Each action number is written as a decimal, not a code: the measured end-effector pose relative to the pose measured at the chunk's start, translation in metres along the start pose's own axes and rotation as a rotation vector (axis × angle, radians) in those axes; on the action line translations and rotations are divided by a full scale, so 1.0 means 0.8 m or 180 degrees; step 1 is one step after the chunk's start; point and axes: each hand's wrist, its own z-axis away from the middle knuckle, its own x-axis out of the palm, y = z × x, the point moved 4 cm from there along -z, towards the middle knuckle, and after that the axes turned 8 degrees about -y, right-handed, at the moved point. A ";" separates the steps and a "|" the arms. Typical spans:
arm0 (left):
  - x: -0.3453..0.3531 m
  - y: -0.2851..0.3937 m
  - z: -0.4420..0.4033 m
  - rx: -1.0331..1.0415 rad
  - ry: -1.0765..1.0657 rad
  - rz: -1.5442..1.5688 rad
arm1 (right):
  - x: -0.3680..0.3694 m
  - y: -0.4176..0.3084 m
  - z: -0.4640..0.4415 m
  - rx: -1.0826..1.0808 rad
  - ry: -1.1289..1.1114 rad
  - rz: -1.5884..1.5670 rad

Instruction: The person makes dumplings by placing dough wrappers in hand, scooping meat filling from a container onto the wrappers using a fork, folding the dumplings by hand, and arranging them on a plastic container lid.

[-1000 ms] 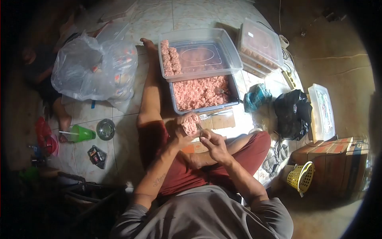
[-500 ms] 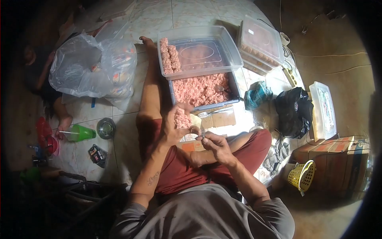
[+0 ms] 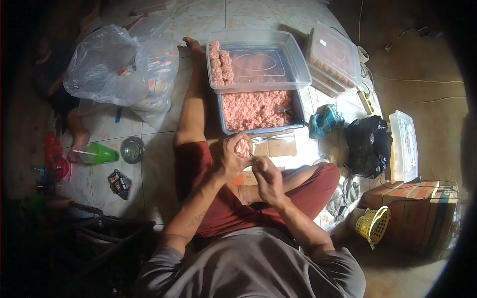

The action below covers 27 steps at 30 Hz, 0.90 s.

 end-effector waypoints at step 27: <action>0.004 0.008 -0.013 0.0438 0.0415 0.0593 | -0.063 -0.089 -0.020 0.0447 -0.0327 0.1108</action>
